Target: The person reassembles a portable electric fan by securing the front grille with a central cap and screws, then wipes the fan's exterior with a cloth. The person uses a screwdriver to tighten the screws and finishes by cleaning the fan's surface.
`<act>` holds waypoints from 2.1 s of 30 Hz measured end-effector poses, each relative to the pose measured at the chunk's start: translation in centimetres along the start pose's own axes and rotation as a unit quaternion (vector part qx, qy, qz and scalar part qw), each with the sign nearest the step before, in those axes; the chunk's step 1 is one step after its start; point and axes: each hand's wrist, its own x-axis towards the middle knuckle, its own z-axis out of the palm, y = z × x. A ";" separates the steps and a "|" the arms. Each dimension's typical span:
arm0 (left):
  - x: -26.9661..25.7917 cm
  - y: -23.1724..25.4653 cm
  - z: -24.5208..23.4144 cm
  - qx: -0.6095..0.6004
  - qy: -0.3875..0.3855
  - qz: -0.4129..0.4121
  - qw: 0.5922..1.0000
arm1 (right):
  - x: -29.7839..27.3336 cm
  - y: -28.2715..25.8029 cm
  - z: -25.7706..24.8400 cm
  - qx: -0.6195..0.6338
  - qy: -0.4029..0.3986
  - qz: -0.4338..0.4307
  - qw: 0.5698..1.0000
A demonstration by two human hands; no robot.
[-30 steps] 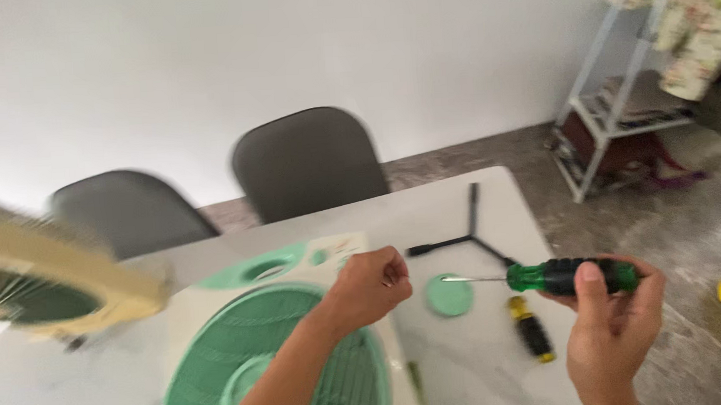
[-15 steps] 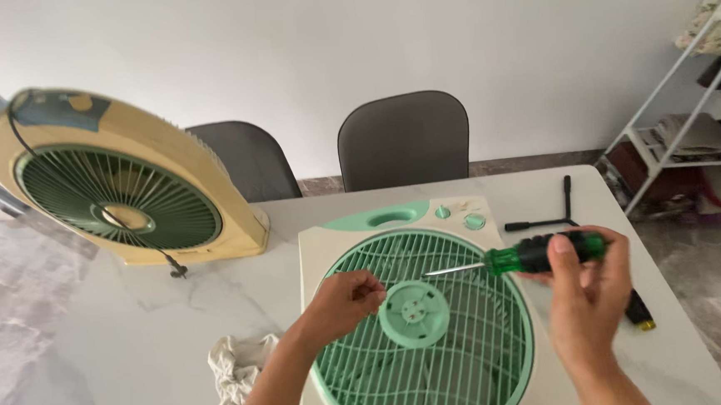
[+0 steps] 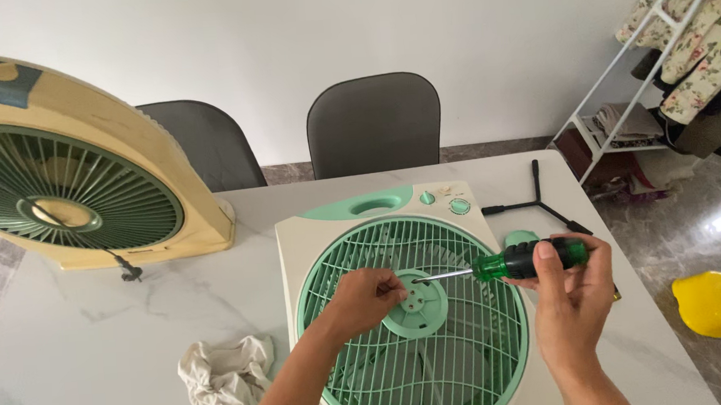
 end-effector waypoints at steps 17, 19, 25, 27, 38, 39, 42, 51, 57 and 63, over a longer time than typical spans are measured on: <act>-0.1 0.4 0.4 0.023 0.035 0.048 0.998 | 0.4 0.6 0.6 -0.014 -0.017 -0.004 1.000; -0.2 0.3 0.5 0.015 0.051 0.063 0.997 | 0.4 0.4 0.7 -0.028 -0.015 -0.005 0.999; -1.4 0.2 0.7 -0.002 0.100 0.122 0.987 | 0.3 -0.1 1.0 -0.052 -0.048 -0.031 0.997; -1.8 0.0 0.6 -0.019 0.114 0.155 0.981 | 0.2 -0.3 1.0 -0.071 -0.065 -0.055 0.994; -2.0 -1.8 1.4 -0.042 0.160 0.217 0.962 | 0.4 -3.1 2.2 -0.142 -0.160 -0.136 0.967; -1.8 -1.9 1.5 -0.050 0.159 0.217 0.962 | 0.4 -3.4 2.4 -0.140 -0.168 -0.140 0.966; -1.4 -2.1 1.8 -0.052 0.147 0.180 0.971 | 0.2 -4.2 3.2 -0.148 -0.188 -0.152 0.959; -1.3 -2.4 2.0 -0.050 0.152 0.176 0.971 | 0.6 -5.5 5.0 -0.209 -0.242 -0.197 0.927; -1.2 -2.3 2.0 -0.052 0.136 0.145 0.979 | 1.1 -5.8 5.5 -0.206 -0.293 -0.177 0.917; -1.2 -2.5 2.1 -0.013 0.144 0.147 0.979 | 2.1 -6.2 5.7 -0.236 -0.348 -0.166 0.892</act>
